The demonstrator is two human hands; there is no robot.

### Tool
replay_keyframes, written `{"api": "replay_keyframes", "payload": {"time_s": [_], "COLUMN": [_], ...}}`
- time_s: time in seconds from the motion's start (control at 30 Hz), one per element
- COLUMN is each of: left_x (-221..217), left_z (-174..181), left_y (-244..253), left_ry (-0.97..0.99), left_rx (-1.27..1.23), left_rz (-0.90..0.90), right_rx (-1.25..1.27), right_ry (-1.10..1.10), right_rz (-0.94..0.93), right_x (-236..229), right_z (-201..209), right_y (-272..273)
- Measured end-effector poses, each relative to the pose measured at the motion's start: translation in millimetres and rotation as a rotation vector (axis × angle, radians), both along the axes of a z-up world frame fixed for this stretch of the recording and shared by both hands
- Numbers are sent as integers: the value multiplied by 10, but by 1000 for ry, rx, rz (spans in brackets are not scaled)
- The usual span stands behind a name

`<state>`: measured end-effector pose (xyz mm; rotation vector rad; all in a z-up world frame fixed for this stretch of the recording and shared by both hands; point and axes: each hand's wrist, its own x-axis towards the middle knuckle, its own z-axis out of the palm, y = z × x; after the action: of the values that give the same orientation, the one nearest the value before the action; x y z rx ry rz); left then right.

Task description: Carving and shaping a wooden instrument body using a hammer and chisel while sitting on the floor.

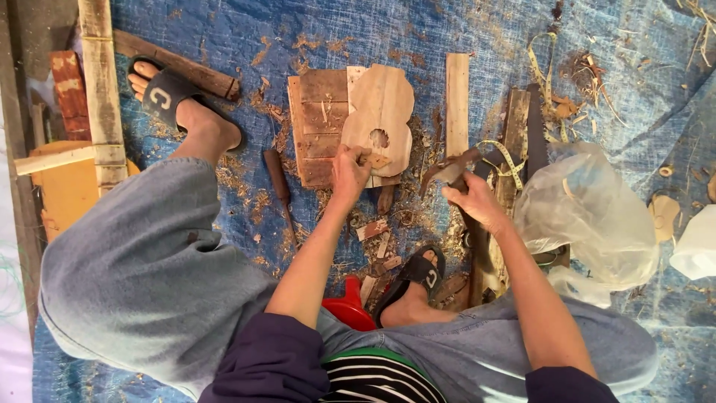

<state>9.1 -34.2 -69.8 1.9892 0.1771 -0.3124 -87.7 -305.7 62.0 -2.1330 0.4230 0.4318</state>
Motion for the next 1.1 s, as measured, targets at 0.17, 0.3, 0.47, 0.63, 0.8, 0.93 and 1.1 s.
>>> {"api": "replay_keyframes", "payload": {"time_s": [0.17,0.3,0.47,0.63,0.8,0.93,1.1], "left_x": [5,-2,-21,-51,-99,-144,-138], "left_z": [84,162,269,-149,-88,259,192], "left_y": [5,12,14,-73,-51,22,7], "left_ry": [19,66,58,15,-25,-103,-68], "left_rx": [6,30,12,19,18,-37,0], "left_rz": [10,12,30,46,68,86,89], "right_rx": [590,550,342,-8,-182,-327,-356], "right_ry": [-122,-141,4,-145,-334,-489,-171], "right_rz": [-273,-259,-136,52,94,76,171], "right_x": [90,129,185,219,408,570,621], "right_z": [296,185,311,41,-12,365,616], "right_y": [407,488,722,929,1038,1119,1543]}}
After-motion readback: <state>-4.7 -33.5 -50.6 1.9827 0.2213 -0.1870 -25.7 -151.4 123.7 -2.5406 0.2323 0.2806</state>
